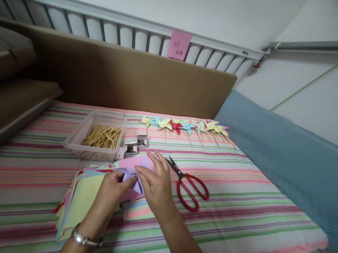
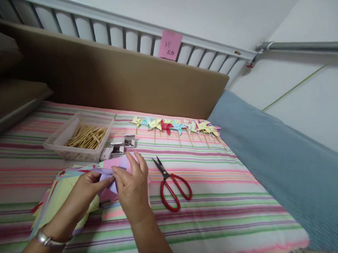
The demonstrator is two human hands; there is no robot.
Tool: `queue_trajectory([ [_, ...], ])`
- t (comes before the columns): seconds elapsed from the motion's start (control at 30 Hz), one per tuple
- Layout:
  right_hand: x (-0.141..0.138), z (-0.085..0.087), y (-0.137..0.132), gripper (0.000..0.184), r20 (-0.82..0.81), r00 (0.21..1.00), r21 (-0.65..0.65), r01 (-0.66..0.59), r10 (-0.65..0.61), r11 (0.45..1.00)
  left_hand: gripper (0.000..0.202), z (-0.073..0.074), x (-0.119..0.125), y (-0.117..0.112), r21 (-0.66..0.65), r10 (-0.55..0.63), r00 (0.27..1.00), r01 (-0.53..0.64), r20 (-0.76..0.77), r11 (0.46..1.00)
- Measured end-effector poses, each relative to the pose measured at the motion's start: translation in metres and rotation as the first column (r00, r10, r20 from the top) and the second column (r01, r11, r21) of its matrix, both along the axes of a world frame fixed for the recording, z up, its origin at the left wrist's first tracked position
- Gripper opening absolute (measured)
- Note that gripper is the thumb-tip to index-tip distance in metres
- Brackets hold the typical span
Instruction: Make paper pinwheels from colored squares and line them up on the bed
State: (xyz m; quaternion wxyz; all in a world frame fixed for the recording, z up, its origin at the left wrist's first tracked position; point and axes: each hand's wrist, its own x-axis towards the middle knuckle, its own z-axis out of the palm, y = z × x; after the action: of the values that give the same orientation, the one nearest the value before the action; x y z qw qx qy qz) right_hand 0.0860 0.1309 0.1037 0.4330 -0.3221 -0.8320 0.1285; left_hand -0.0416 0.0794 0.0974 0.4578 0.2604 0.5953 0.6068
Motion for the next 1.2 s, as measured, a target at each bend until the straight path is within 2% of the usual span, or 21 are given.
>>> queue_trajectory([
  [0.27,0.001,0.0,-0.001,0.027,0.017,0.999,-0.079,-0.034,0.036,0.996,0.018,0.001,-0.005,0.001,0.01,0.028,0.998,-0.029,0.055,1.0],
  [0.33,0.002,0.001,-0.002,0.025,0.0,1.0,-0.116,-0.013,0.013,0.993,0.019,0.002,-0.007,0.002,0.01,0.069,0.991,-0.071,0.112,0.997],
  [0.47,0.0,0.001,-0.007,0.011,-0.008,1.0,-0.194,0.0,-0.002,0.981,0.021,0.008,-0.008,0.002,0.034,0.138,0.944,-0.155,0.298,0.987],
  [0.6,-0.008,-0.003,-0.014,0.021,0.067,0.997,-0.239,-0.028,0.045,0.971,0.014,0.009,-0.007,0.001,0.057,0.142,0.913,-0.176,0.381,0.983],
  [0.73,-0.013,-0.007,-0.016,0.013,0.099,0.995,-0.238,-0.006,0.031,0.971,0.013,0.005,-0.006,0.001,0.054,0.146,0.898,-0.184,0.414,0.981],
  [0.9,-0.013,-0.01,-0.013,0.004,0.063,0.997,-0.197,-0.026,0.039,0.98,0.011,0.005,-0.003,0.0,0.097,0.096,0.886,-0.156,0.455,0.983],
  [1.07,-0.012,-0.012,-0.011,0.004,0.029,0.999,-0.18,-0.037,0.043,0.983,0.011,0.0,-0.002,0.001,0.124,0.03,0.895,-0.094,0.445,0.988],
  [1.2,-0.013,-0.015,-0.009,0.005,0.015,0.999,-0.199,-0.038,0.041,0.979,0.013,-0.005,-0.003,0.002,0.13,0.05,0.898,-0.118,0.436,0.984],
])
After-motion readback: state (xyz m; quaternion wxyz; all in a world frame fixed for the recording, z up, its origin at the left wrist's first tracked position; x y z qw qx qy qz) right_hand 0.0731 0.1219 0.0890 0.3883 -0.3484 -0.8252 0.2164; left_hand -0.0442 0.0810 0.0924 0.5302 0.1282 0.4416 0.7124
